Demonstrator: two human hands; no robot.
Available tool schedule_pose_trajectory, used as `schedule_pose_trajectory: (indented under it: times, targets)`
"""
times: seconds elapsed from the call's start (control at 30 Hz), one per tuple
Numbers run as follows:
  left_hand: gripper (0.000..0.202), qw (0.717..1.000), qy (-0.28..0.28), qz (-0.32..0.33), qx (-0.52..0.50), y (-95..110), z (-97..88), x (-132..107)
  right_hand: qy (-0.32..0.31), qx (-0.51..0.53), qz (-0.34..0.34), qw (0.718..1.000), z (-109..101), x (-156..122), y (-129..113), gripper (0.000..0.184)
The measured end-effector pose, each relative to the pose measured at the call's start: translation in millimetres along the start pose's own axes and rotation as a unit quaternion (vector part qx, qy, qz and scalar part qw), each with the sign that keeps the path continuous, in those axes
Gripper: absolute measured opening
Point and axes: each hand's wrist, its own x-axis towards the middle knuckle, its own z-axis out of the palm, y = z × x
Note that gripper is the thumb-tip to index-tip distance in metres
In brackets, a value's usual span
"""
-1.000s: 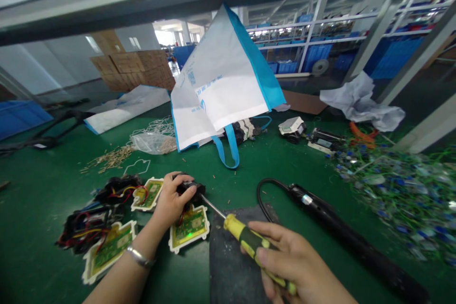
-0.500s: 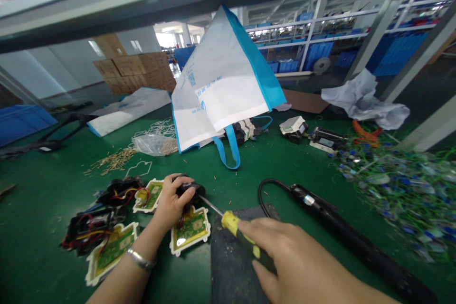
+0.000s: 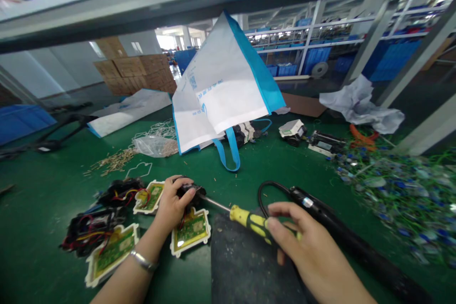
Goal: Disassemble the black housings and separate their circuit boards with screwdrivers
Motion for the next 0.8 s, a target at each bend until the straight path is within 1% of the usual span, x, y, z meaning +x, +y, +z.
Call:
schedule_pose_trajectory:
  times: [0.03,0.07,0.1,0.13,0.2,0.23,0.27,0.3,0.37,0.4,0.43,0.47,0.5,0.53,0.6,0.63,0.67,0.7,0.73,0.8]
  targets:
    - [0.028,1.0,0.002,-0.001,0.001,0.0,0.3,0.0,0.014,0.061,0.028,0.998,3.5,-0.8,0.5,0.045]
    - [0.028,1.0,0.006,-0.003,0.002,-0.1,0.6,0.2,0.023,0.107,0.041,0.993,7.1,-1.6,0.6,0.048]
    - [0.028,1.0,0.009,-0.005,0.003,-0.4,0.8,0.3,0.03,0.128,0.044,0.99,10.2,-2.2,0.3,0.049]
    - [0.027,1.0,0.013,-0.008,0.003,-0.8,1.0,0.6,0.037,0.122,0.04,0.991,12.7,-2.7,-0.4,0.047]
    - [0.025,1.0,0.02,-0.014,0.003,-2.1,1.2,1.3,0.055,0.044,0.005,0.997,14.6,-2.7,-2.0,0.04]
    - [0.024,1.0,0.021,-0.016,0.003,-2.8,1.2,1.7,0.069,-0.008,-0.036,0.997,13.8,-2.4,-2.5,0.034]
    - [0.024,1.0,0.023,-0.018,0.001,-3.5,1.2,2.1,0.08,-0.06,-0.093,0.991,11.9,-1.9,-2.5,0.028]
    - [0.023,0.999,0.025,-0.02,0.0,-4.1,1.3,2.4,0.086,-0.106,-0.161,0.977,9.2,-1.4,-1.9,0.021]
    - [0.024,0.999,0.028,-0.025,-0.001,-4.9,1.5,2.8,0.07,-0.178,-0.297,0.935,3.5,-1.3,0.5,0.011]
    - [0.024,0.999,0.029,-0.026,-0.002,-5.2,1.6,3.0,0.053,-0.204,-0.347,0.914,1.4,-1.9,1.8,0.011]
    - [0.024,0.999,0.03,-0.028,-0.003,-5.4,1.8,3.0,0.041,-0.22,-0.373,0.9,0.2,-2.9,2.6,0.014]
    - [0.023,0.999,0.03,-0.028,-0.005,-5.5,2.1,3.0,0.041,-0.225,-0.378,0.897,0.2,-4.3,2.7,0.017]
    - [0.023,0.999,0.03,-0.028,-0.006,-5.5,2.3,2.9,0.049,-0.223,-0.362,0.904,1.2,-6.0,2.0,0.018]
    - [0.023,0.999,0.031,-0.029,-0.007,-5.5,2.5,2.7,0.063,-0.212,-0.321,0.921,3.1,-7.7,0.3,0.019]
    - [0.024,0.999,0.034,-0.029,-0.009,-5.4,2.7,2.4,0.082,-0.177,-0.188,0.963,7.8,-10.4,-5.3,0.025]
    - [0.025,0.999,0.035,-0.03,-0.01,-5.2,2.6,2.2,0.084,-0.16,-0.127,0.975,9.8,-11.1,-8.6,0.028]
    - [0.025,0.999,0.037,-0.03,-0.011,-5.0,2.5,2.1,0.082,-0.15,-0.088,0.981,11.2,-11.4,-11.8,0.029]
    - [0.026,0.999,0.038,-0.031,-0.012,-4.8,2.2,2.1,0.085,-0.148,-0.082,0.982,11.8,-11.2,-14.6,0.028]
    - [0.027,0.999,0.039,-0.031,-0.014,-4.5,2.0,2.0,0.093,-0.151,-0.108,0.978,11.7,-10.8,-17.0,0.025]
    - [0.027,0.999,0.04,-0.032,-0.016,-3.9,1.7,2.0,0.112,-0.165,-0.185,0.962,10.5,-9.9,-20.7,0.023]
